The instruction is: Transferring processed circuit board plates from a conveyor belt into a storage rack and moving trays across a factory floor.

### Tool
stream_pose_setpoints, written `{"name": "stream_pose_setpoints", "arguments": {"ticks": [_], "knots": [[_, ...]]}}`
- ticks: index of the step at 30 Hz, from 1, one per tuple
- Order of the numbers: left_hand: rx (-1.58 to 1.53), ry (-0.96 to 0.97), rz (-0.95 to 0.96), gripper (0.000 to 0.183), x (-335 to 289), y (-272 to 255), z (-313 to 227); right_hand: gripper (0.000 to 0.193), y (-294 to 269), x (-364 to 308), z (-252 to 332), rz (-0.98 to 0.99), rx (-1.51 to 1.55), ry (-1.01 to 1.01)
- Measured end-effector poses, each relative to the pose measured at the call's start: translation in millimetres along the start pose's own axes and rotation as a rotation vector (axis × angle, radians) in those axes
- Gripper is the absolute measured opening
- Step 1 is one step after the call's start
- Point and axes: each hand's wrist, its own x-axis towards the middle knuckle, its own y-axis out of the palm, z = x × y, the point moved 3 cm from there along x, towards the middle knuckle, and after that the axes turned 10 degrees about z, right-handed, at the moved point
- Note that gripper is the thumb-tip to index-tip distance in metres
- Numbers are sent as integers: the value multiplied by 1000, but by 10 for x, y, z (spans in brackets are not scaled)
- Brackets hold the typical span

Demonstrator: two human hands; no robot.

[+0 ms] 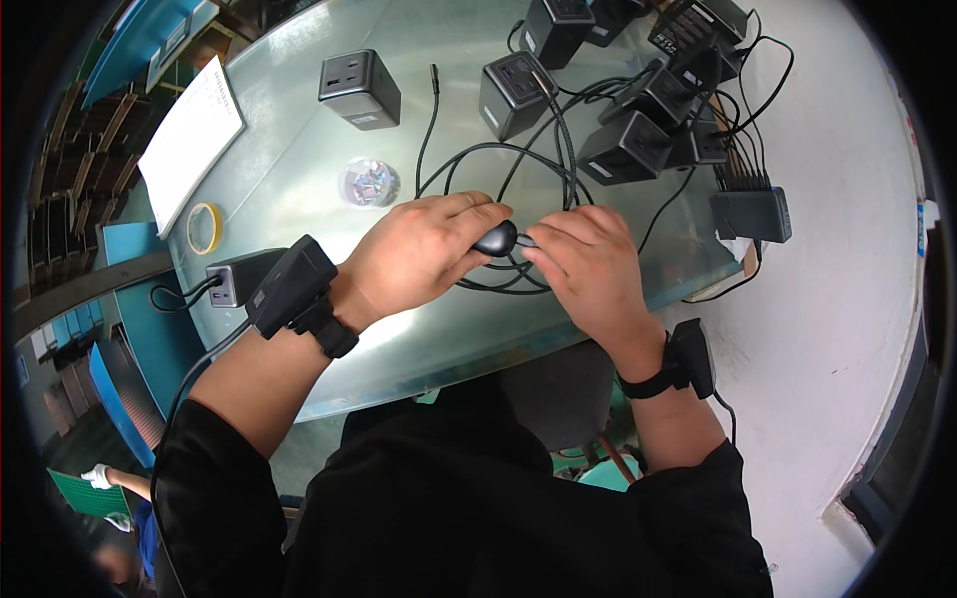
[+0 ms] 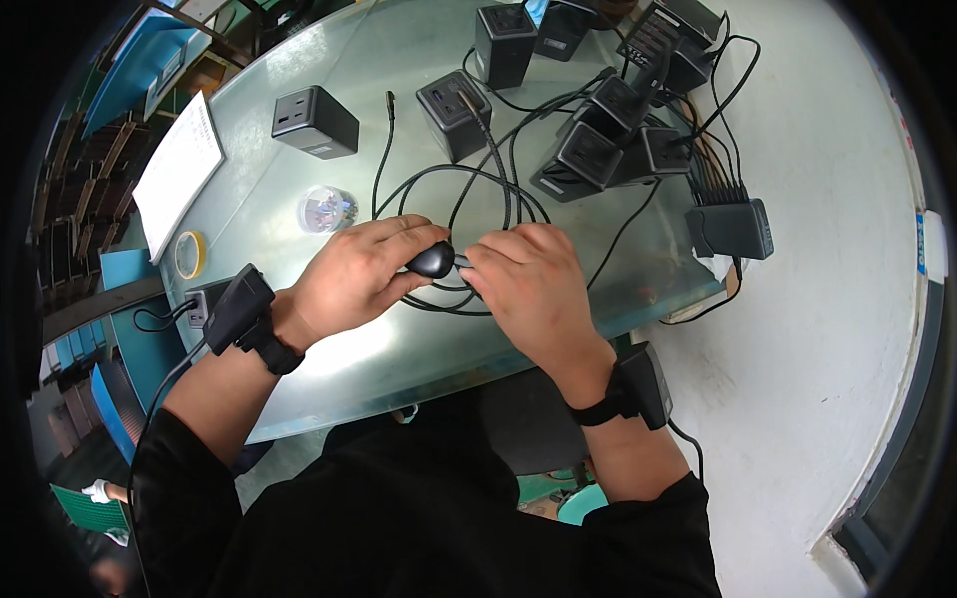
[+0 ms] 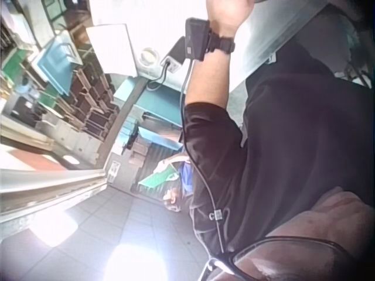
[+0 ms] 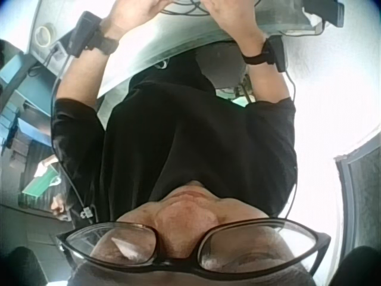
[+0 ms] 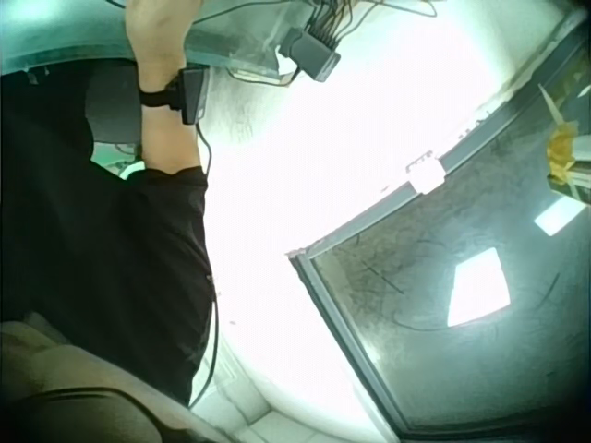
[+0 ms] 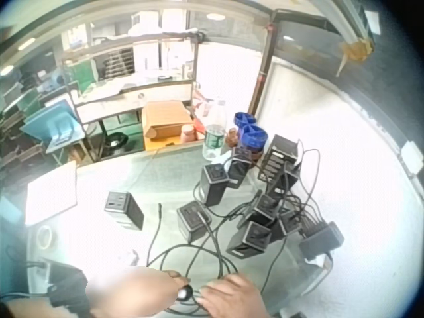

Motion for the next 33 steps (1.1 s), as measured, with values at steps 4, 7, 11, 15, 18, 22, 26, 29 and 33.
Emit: {"name": "stream_pose_setpoints", "arguments": {"ticks": [4,7,11,15,18,22,26,29,33], "knots": [[-18,-19,-2,47,11,55,48,17,17,-2,-16,18,-31,7],[-2,-20,40,46,37,125,173,20,7,-18,-7,56,-45,33],[149,-33,-19,47,78,222,351,26,-134,-207,12,-23,39,61],[244,-78,-18,49,95,336,448,29,-229,-598,16,-101,112,158],[259,-72,-23,50,86,355,458,27,-225,-829,-14,-89,167,245],[252,-86,-18,54,68,351,437,25,-204,-1008,-54,-110,190,344],[253,-112,-19,58,12,292,366,24,-195,-997,-39,-115,188,350],[218,-155,-75,58,-98,219,288,24,-182,-957,-12,-129,204,326],[90,-143,-128,53,-353,155,39,24,-126,-946,-13,-131,217,315]]}}
